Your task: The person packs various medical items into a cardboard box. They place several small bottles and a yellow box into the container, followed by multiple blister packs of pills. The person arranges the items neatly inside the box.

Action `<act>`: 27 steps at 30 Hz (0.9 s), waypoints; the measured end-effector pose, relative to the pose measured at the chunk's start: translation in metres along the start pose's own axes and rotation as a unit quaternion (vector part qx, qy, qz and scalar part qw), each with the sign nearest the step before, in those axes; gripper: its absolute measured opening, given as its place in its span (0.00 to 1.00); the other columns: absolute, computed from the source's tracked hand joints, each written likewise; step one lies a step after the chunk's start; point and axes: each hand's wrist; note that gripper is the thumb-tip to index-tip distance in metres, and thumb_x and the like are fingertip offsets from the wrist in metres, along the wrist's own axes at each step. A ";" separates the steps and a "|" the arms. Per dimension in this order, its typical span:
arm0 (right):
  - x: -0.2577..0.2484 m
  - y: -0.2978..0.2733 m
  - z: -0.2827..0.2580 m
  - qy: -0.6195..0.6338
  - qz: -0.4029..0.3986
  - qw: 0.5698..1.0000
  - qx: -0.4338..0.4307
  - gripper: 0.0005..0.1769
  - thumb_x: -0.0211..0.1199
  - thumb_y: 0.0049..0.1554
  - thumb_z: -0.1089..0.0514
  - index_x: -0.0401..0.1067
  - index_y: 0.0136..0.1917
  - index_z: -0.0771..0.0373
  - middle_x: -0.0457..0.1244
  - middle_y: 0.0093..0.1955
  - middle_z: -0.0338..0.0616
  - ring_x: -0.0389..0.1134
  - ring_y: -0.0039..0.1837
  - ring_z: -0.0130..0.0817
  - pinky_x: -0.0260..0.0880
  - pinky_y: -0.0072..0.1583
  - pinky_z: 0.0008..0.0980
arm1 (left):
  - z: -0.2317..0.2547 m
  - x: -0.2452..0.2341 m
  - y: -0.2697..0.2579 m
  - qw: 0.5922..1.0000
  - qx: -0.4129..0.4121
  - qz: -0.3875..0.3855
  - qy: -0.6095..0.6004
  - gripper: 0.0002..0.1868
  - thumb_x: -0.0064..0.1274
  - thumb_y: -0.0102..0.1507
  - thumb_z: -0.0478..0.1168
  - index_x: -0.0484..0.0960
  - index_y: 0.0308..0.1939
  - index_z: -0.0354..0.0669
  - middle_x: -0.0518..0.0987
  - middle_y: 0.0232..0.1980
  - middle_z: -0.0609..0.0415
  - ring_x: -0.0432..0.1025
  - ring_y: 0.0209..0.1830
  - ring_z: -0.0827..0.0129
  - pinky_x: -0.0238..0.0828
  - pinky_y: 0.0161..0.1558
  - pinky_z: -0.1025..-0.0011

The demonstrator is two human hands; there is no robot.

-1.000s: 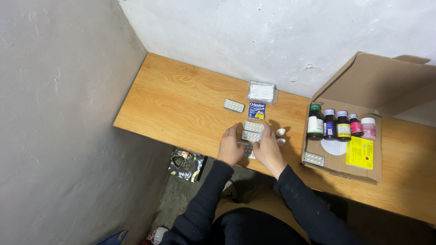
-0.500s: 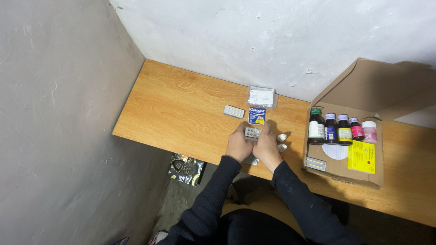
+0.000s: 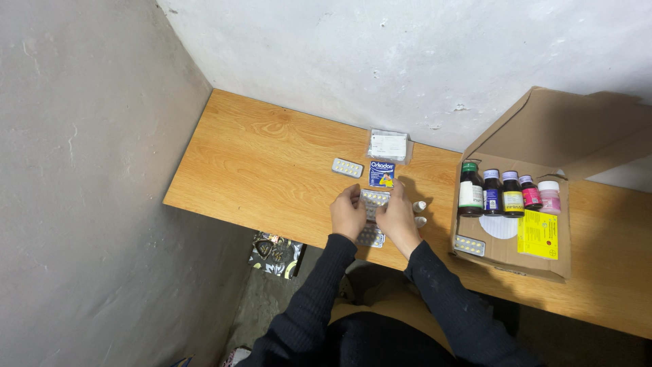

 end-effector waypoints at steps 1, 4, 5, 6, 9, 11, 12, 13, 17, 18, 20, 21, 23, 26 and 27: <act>0.000 0.000 0.000 0.000 0.001 1.000 -0.004 0.41 0.58 0.53 0.70 0.47 0.77 0.73 0.64 0.62 0.67 0.72 0.59 0.55 0.72 0.61 0.44 | 0.000 -0.001 0.000 1.000 -0.001 -0.002 0.005 0.21 0.53 0.61 0.29 0.79 0.58 0.28 0.84 0.52 0.40 0.82 0.48 0.60 0.79 0.49 0.68; 0.002 0.002 0.002 0.005 0.005 1.000 -0.016 0.41 0.59 0.53 0.70 0.49 0.77 0.72 0.63 0.63 0.67 0.72 0.58 0.54 0.72 0.61 0.44 | -0.001 -0.002 0.001 1.000 -0.003 -0.007 0.016 0.21 0.52 0.60 0.28 0.80 0.58 0.29 0.85 0.51 0.41 0.82 0.48 0.61 0.79 0.50 0.69; 0.003 0.003 0.004 0.009 0.008 1.000 -0.019 0.41 0.59 0.52 0.70 0.49 0.76 0.72 0.63 0.63 0.67 0.72 0.58 0.54 0.72 0.61 0.44 | -0.001 -0.002 0.002 1.000 -0.003 -0.007 0.016 0.21 0.52 0.59 0.27 0.80 0.58 0.29 0.85 0.51 0.41 0.82 0.48 0.61 0.79 0.50 0.69; 0.004 0.003 0.007 0.012 0.011 1.000 -0.022 0.40 0.59 0.52 0.70 0.50 0.76 0.72 0.63 0.63 0.67 0.72 0.58 0.54 0.72 0.61 0.44 | -0.002 -0.001 0.003 1.000 -0.002 -0.009 0.016 0.22 0.52 0.59 0.27 0.80 0.58 0.29 0.85 0.51 0.41 0.82 0.48 0.60 0.79 0.50 0.69; 0.007 0.007 0.014 0.020 0.048 0.997 -0.054 0.36 0.58 0.54 0.70 0.53 0.75 0.72 0.63 0.64 0.66 0.69 0.61 0.55 0.70 0.62 0.45 | -0.005 0.000 0.007 1.000 -0.020 -0.004 0.001 0.20 0.55 0.60 0.29 0.81 0.57 0.30 0.86 0.49 0.43 0.83 0.46 0.63 0.79 0.49 0.69; 0.008 0.008 0.017 0.004 0.074 0.992 -0.099 0.34 0.59 0.54 0.70 0.56 0.73 0.72 0.63 0.63 0.64 0.68 0.62 0.56 0.69 0.62 0.46 | -0.005 -0.002 0.008 1.000 -0.027 0.000 -0.012 0.20 0.57 0.59 0.30 0.82 0.56 0.31 0.86 0.46 0.45 0.82 0.43 0.65 0.79 0.47 0.70; 0.008 0.008 0.018 -0.004 0.087 0.989 -0.121 0.33 0.59 0.54 0.70 0.57 0.72 0.72 0.63 0.62 0.63 0.67 0.63 0.56 0.68 0.63 0.47 | -0.005 -0.003 0.008 0.999 -0.031 0.001 -0.018 0.20 0.58 0.58 0.30 0.82 0.56 0.32 0.86 0.44 0.46 0.82 0.41 0.66 0.80 0.46 0.71; 0.007 0.008 0.018 -0.011 0.093 0.988 -0.127 0.32 0.60 0.54 0.71 0.59 0.71 0.71 0.63 0.61 0.62 0.67 0.62 0.57 0.68 0.62 0.47 | -0.003 -0.004 0.008 0.999 -0.034 -0.005 -0.020 0.20 0.58 0.58 0.29 0.83 0.56 0.33 0.86 0.43 0.46 0.81 0.40 0.67 0.79 0.44 0.71; 0.003 0.006 0.009 -0.003 0.101 0.986 -0.130 0.25 0.60 0.54 0.72 0.67 0.65 0.70 0.62 0.60 0.59 0.68 0.59 0.54 0.69 0.59 0.45 | 0.008 -0.012 0.004 0.999 -0.032 -0.020 -0.033 0.18 0.60 0.58 0.30 0.86 0.53 0.38 0.86 0.41 0.48 0.80 0.37 0.69 0.78 0.42 0.72; 0.001 0.004 0.006 0.008 0.100 0.987 -0.126 0.23 0.60 0.54 0.72 0.69 0.64 0.70 0.62 0.60 0.57 0.69 0.58 0.52 0.70 0.58 0.43 | 0.010 -0.014 0.003 0.999 -0.028 -0.022 -0.037 0.17 0.60 0.58 0.30 0.87 0.52 0.39 0.86 0.42 0.49 0.80 0.37 0.70 0.78 0.42 0.72; -0.001 0.003 0.001 0.017 0.098 0.987 -0.128 0.18 0.60 0.54 0.73 0.72 0.59 0.70 0.63 0.59 0.55 0.70 0.57 0.50 0.71 0.57 0.41 | 0.016 -0.019 0.002 0.998 -0.021 -0.022 -0.048 0.15 0.60 0.59 0.30 0.87 0.50 0.38 0.86 0.42 0.50 0.80 0.38 0.70 0.79 0.43 0.73; -0.003 0.002 -0.002 0.021 0.097 0.987 -0.129 0.16 0.61 0.54 0.73 0.73 0.57 0.71 0.64 0.58 0.54 0.70 0.56 0.49 0.72 0.57 0.40 | 0.018 -0.021 0.002 0.998 -0.018 -0.022 -0.054 0.14 0.61 0.60 0.30 0.87 0.49 0.38 0.86 0.42 0.50 0.81 0.38 0.71 0.79 0.43 0.73; -0.007 0.001 -0.006 0.030 0.092 0.986 -0.138 0.15 0.62 0.54 0.73 0.73 0.56 0.70 0.65 0.56 0.53 0.71 0.55 0.47 0.73 0.56 0.40 | 0.023 -0.025 0.001 0.999 0.012 -0.009 -0.051 0.12 0.60 0.60 0.30 0.87 0.48 0.37 0.86 0.43 0.50 0.81 0.39 0.70 0.79 0.45 0.73; -0.010 -0.003 -0.013 0.055 0.080 0.984 -0.150 0.14 0.62 0.54 0.72 0.73 0.54 0.69 0.67 0.54 0.50 0.73 0.53 0.43 0.74 0.54 0.38 | 0.033 -0.037 -0.003 0.999 0.031 -0.011 -0.042 0.12 0.59 0.60 0.29 0.87 0.47 0.37 0.85 0.45 0.49 0.81 0.41 0.69 0.79 0.45 0.73; -0.011 -0.005 -0.016 0.064 0.076 0.983 -0.153 0.13 0.62 0.54 0.72 0.73 0.53 0.68 0.67 0.53 0.48 0.73 0.52 0.42 0.75 0.53 0.37 | 0.038 -0.041 -0.005 0.999 0.034 -0.016 -0.039 0.12 0.59 0.60 0.28 0.87 0.47 0.37 0.84 0.45 0.48 0.80 0.42 0.69 0.79 0.46 0.72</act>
Point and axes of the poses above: each hand's wrist, its own y-axis towards the middle knuckle, its own x-axis out of the palm, z = x × y
